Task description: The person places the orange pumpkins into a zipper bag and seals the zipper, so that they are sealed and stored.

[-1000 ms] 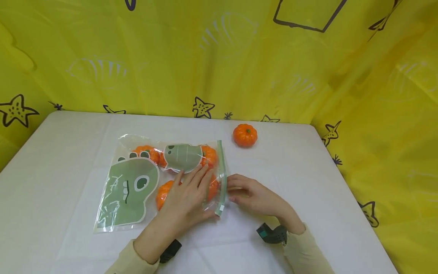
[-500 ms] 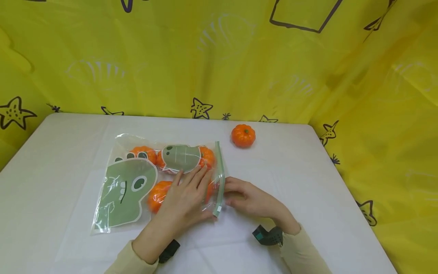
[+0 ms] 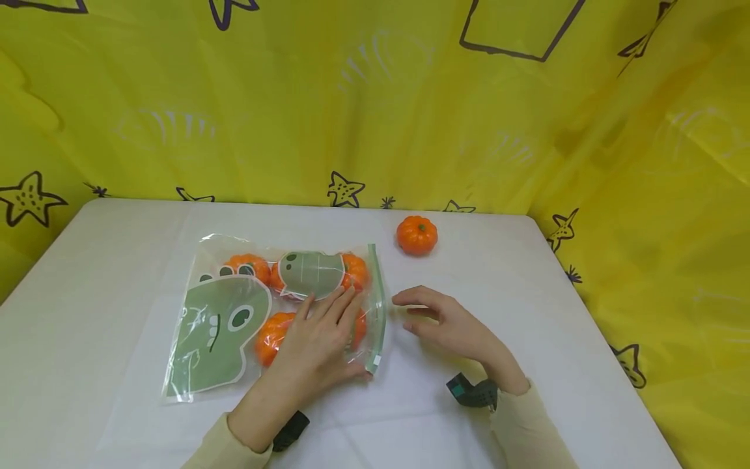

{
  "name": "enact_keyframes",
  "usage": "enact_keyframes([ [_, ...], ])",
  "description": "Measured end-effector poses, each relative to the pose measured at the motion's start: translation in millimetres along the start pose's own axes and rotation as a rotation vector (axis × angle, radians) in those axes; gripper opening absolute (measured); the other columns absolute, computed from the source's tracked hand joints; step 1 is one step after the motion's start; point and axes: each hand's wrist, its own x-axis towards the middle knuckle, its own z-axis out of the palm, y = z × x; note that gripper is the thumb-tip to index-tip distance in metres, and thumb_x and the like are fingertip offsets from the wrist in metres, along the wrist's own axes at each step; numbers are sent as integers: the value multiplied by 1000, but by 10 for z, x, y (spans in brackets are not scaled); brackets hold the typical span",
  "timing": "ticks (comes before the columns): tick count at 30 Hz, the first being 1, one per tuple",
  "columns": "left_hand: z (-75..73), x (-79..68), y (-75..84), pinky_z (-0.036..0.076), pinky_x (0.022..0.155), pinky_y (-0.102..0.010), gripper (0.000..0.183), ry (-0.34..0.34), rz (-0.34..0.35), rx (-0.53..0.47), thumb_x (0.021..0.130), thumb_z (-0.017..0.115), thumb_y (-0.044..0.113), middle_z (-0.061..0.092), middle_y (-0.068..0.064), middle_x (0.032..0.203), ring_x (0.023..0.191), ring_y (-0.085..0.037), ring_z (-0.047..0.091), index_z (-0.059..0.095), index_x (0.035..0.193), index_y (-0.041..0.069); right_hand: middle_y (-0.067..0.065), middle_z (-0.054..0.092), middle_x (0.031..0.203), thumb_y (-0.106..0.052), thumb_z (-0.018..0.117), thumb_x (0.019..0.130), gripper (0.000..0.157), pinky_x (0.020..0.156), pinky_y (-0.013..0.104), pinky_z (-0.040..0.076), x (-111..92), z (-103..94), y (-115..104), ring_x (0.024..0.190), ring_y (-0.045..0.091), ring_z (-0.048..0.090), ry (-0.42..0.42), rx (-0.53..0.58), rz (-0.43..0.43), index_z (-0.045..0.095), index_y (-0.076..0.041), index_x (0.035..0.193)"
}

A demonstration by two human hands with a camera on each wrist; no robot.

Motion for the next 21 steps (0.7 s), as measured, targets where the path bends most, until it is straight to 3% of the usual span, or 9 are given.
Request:
enact_keyframes([
  [7,10,-8,4,38,111,-59,114,-1,7,21,59,82,69,50,-9,150,140,-27,46,43,149,9,16,61,129,-6,67,92,35,104,48,49,72,-147,-6,121,34,57,144,-94,2,61,-1,126],
  [13,5,-8,-2,39,110,-60,116,21,16,30,58,82,70,51,-9,149,138,-28,48,44,147,8,13,62,126,-7,69,89,34,102,50,50,208,-271,-55,120,34,58,228,-341,-18,63,0,121],
  [21,13,-24,13,39,110,-60,117,5,18,22,57,82,70,51,-9,149,138,-28,48,43,148,7,16,60,123,-16,73,87,36,100,48,50,449,-426,-140,112,33,58,268,-641,-37,63,2,118],
])
